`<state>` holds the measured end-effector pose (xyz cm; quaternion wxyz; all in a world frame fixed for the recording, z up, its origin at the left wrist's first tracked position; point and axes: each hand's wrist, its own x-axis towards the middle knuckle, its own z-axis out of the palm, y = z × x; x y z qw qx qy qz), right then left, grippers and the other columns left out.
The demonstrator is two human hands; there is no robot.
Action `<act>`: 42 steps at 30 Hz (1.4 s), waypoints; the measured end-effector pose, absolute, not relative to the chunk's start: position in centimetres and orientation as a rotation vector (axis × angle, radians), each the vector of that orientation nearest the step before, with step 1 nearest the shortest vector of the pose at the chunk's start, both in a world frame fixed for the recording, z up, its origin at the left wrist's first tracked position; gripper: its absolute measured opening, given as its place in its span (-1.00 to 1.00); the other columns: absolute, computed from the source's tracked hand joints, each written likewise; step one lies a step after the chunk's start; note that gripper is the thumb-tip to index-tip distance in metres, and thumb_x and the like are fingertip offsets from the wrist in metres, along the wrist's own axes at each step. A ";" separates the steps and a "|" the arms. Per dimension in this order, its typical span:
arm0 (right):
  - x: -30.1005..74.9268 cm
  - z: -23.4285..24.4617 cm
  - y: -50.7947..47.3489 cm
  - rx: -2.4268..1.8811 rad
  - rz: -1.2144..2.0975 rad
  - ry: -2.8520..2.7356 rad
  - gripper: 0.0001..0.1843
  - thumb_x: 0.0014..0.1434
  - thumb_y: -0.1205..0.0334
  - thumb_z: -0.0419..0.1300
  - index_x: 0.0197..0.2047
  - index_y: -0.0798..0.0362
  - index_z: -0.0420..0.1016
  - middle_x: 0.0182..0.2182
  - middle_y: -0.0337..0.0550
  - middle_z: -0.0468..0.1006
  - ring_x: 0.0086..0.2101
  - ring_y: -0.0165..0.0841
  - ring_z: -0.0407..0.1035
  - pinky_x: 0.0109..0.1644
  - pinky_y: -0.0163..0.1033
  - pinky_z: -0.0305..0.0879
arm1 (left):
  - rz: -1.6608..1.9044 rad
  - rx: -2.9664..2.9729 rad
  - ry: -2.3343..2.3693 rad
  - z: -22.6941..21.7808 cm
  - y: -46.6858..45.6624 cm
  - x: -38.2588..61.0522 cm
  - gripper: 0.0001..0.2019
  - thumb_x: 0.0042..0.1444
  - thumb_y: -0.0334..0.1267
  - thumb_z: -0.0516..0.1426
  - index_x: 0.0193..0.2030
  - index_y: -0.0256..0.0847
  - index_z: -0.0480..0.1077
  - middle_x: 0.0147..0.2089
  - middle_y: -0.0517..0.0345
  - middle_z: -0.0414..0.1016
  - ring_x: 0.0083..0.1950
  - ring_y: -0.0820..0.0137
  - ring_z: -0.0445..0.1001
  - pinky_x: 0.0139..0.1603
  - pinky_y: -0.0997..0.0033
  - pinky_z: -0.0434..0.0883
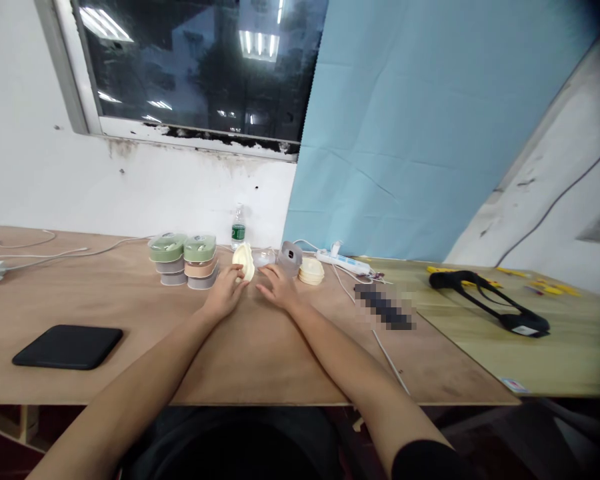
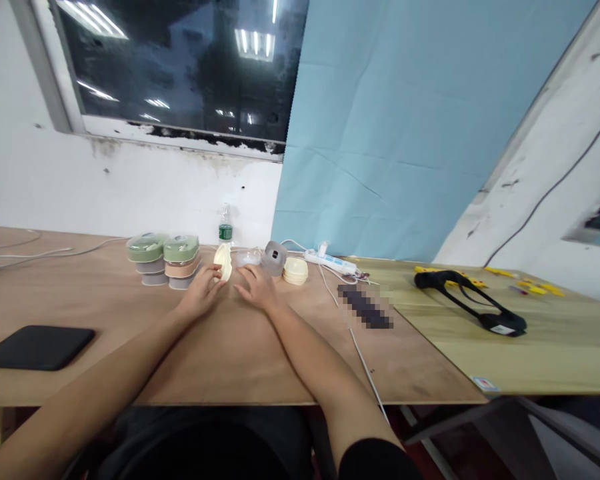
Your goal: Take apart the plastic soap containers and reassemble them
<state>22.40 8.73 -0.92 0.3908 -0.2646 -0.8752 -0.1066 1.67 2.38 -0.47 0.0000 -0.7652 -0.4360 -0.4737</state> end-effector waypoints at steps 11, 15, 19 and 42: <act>20.7 -1.5 8.0 -0.470 -0.371 -2.218 -0.77 0.24 0.12 0.10 -0.13 0.05 0.45 -0.18 0.00 0.51 -0.17 -0.21 0.37 -0.10 -0.10 0.34 | -1.480 -2.465 -1.226 -0.1 1.4 2.1 -0.78 0.19 -0.15 0.08 -0.08 -0.16 0.38 0.19 -0.04 0.27 0.19 0.22 0.32 0.18 0.13 0.32; 21.2 -1.3 8.1 -0.488 -0.339 -2.137 -0.77 0.26 0.30 0.00 -0.11 0.03 0.45 -0.18 -0.02 0.49 -0.15 -0.26 0.37 -0.09 -0.16 0.35 | -1.325 -2.553 -1.217 0.3 0.8 2.4 -0.59 0.17 -0.12 0.10 0.15 -0.13 0.28 0.26 -0.06 0.21 0.24 0.18 0.27 0.17 0.14 0.33; 22.4 -0.9 9.4 -0.587 -0.344 -1.987 -0.75 0.25 0.34 -0.01 -0.08 0.02 0.43 -0.15 -0.03 0.47 -0.10 -0.26 0.35 -0.01 -0.14 0.31 | -1.231 -2.447 -1.258 0.3 1.6 2.0 -0.52 0.14 -0.10 0.12 0.18 -0.22 0.26 0.28 -0.16 0.17 0.26 0.11 0.22 0.22 0.08 0.25; 33.4 -3.3 15.7 -1.487 -0.282 -1.569 -0.71 0.08 0.28 0.03 -0.23 0.12 0.56 -0.26 0.03 0.38 -0.14 -0.16 0.23 0.07 -0.08 0.12 | -1.219 -1.620 -1.777 2.0 3.0 -4.7 -0.34 0.07 0.03 0.10 0.27 -0.25 0.19 0.29 -0.23 0.16 0.37 -0.06 -0.06 0.30 -0.08 -0.23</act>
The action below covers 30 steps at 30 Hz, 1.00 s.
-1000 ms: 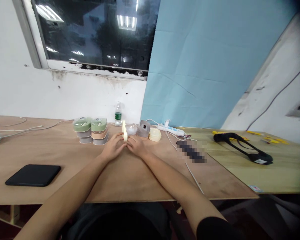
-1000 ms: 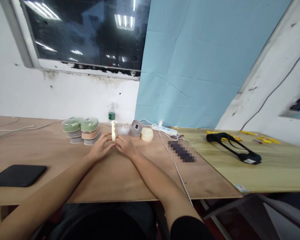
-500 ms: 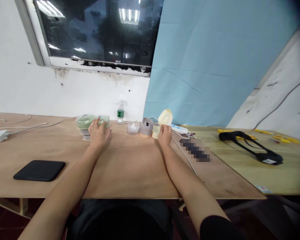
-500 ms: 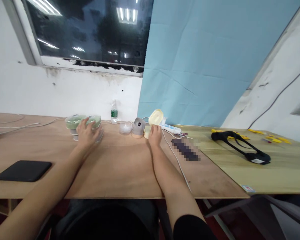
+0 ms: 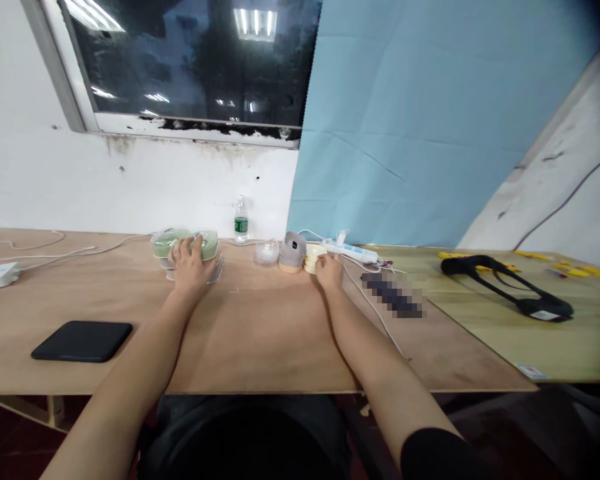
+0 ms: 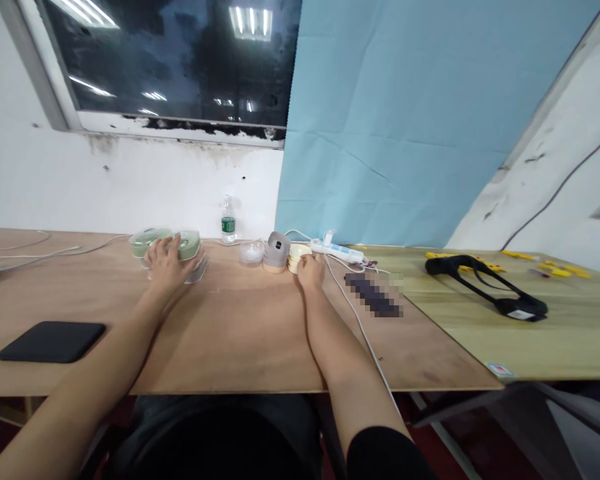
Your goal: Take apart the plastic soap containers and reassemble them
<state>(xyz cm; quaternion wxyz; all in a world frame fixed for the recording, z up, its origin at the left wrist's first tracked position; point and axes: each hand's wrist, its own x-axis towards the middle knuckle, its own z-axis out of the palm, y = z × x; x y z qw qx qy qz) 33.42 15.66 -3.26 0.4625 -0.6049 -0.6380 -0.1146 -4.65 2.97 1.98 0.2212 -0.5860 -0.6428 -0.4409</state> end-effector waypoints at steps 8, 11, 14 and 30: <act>33.1 -3.0 15.4 -1.533 -0.273 -1.552 -0.70 0.12 0.15 0.07 -0.21 0.10 0.55 -0.17 0.03 0.41 -0.10 -0.15 0.22 0.09 -0.06 0.09 | -1.276 -1.693 -1.644 1.7 3.1 -4.8 -0.51 0.08 -0.06 0.13 0.13 -0.23 0.31 0.24 -0.18 0.21 0.35 0.00 -0.01 0.31 -0.06 -0.20; 32.8 -3.0 15.4 -1.550 -0.231 -1.553 -0.70 0.09 0.05 0.13 -0.31 0.11 0.53 -0.18 0.05 0.41 -0.11 -0.16 0.24 0.08 -0.05 0.10 | -1.308 -1.747 -1.538 1.8 2.9 -4.4 -0.50 0.08 -0.07 0.15 0.14 -0.21 0.30 0.20 -0.14 0.28 0.32 0.05 0.08 0.30 -0.02 -0.09; 32.7 -2.9 15.3 -1.509 -0.239 -1.527 -0.67 0.11 0.00 0.12 -0.39 0.12 0.49 -0.19 0.06 0.40 -0.13 -0.17 0.25 0.06 -0.05 0.12 | -1.343 -1.861 -1.389 1.7 2.5 -3.1 -0.48 0.07 -0.04 0.17 0.14 -0.21 0.28 0.17 -0.14 0.30 0.26 0.09 0.19 0.27 0.05 0.05; 23.9 -1.2 9.7 -0.601 -0.129 -2.206 -0.42 0.21 -0.13 0.02 0.13 0.11 0.30 -0.02 0.06 0.46 -0.01 -0.16 0.33 0.08 -0.08 0.25 | -1.300 -2.398 -1.204 0.4 2.4 0.2 -0.45 0.12 0.05 0.13 0.17 -0.22 0.27 0.10 -0.13 0.41 0.12 0.14 0.37 0.15 0.11 0.29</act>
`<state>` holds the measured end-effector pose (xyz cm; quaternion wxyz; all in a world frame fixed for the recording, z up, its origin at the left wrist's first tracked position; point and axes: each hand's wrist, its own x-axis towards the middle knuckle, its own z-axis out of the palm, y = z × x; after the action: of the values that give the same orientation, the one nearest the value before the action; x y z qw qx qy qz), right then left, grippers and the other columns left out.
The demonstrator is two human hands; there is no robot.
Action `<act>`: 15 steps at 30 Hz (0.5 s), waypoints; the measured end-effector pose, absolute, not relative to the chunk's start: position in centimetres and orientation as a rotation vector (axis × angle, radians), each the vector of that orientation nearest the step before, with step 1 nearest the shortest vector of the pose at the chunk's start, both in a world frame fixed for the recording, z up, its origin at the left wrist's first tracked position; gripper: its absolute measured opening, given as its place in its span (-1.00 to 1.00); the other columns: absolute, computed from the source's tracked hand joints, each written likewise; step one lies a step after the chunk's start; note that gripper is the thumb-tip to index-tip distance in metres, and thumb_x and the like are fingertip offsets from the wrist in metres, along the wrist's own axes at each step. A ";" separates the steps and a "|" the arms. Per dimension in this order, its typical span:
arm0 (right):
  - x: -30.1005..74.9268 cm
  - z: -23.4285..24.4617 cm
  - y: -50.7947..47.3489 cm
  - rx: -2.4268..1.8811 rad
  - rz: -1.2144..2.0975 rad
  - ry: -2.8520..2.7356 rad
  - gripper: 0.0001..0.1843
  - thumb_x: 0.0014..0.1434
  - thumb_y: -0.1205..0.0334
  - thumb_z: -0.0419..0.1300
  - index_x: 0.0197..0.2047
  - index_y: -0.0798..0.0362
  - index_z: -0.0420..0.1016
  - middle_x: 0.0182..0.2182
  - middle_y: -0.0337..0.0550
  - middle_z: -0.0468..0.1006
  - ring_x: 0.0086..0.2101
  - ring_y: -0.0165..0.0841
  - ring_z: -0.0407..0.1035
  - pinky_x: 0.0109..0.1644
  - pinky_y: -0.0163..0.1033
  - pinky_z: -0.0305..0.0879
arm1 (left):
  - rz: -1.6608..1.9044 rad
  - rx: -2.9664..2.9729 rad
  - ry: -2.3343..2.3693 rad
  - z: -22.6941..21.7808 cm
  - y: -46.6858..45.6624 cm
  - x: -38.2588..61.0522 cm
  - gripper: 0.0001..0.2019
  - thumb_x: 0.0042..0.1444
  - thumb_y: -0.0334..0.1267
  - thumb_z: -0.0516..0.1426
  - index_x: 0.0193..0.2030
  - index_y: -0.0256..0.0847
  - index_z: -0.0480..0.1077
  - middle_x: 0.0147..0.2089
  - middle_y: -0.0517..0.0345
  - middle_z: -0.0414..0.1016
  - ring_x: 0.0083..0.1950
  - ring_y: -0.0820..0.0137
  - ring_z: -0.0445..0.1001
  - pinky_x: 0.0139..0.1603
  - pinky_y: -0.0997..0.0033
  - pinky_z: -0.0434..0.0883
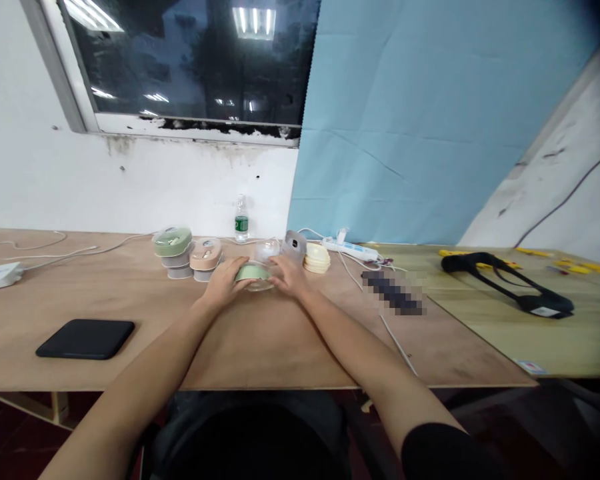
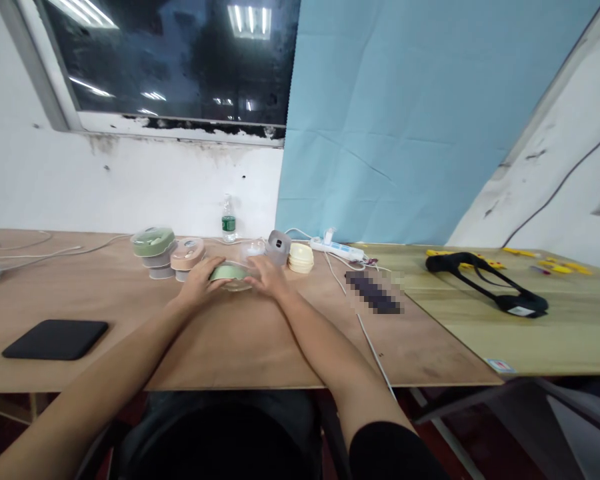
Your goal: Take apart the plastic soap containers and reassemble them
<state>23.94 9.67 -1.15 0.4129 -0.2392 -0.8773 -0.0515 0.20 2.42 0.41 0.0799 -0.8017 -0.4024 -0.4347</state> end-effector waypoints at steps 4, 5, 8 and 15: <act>21.5 -1.6 8.2 -0.690 0.046 -2.329 -0.38 0.27 -0.13 -0.06 0.26 0.07 0.16 0.04 0.05 0.46 -0.01 -0.17 0.38 0.02 -0.08 0.31 | -1.404 -2.311 -1.376 0.4 2.9 -0.7 -0.49 0.17 0.03 0.09 0.19 -0.19 0.26 0.18 -0.12 0.31 0.22 0.15 0.28 0.22 0.09 0.23; 21.3 -1.6 8.0 -0.693 0.055 -2.330 -0.35 0.26 -0.14 -0.06 0.28 0.07 0.13 0.07 0.06 0.43 0.02 -0.15 0.36 0.04 -0.07 0.30 | -1.461 -2.255 -1.434 0.2 3.2 -0.9 -0.47 0.16 0.03 0.09 0.21 -0.19 0.24 0.22 -0.13 0.25 0.25 0.15 0.24 0.24 0.07 0.21; 21.5 -1.4 7.8 -0.610 0.054 -2.363 -0.30 0.25 -0.17 -0.03 0.32 0.05 0.07 0.16 0.04 0.35 0.08 -0.15 0.32 0.10 -0.07 0.27 | -1.665 -2.080 -1.614 -0.7 4.1 -1.2 -0.35 0.13 0.03 0.12 0.27 -0.29 0.14 0.26 -0.25 0.15 0.27 0.11 0.20 0.22 0.05 0.23; 21.6 -2.0 7.7 -0.651 -0.005 -2.252 -0.12 0.00 -0.24 0.24 0.30 -0.03 0.15 0.10 -0.01 0.43 0.01 -0.13 0.39 0.10 -0.06 0.31 | -2.043 -2.153 -1.954 -2.5 5.0 -0.4 -0.28 0.15 0.10 0.06 0.32 -0.31 0.02 0.28 -0.32 0.15 0.26 0.04 0.22 0.16 -0.02 0.27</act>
<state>21.58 7.73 -2.03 0.3884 -0.2560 -0.8852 -0.0020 -0.38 5.03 -2.48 -0.2047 -0.5930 -0.5382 -0.5628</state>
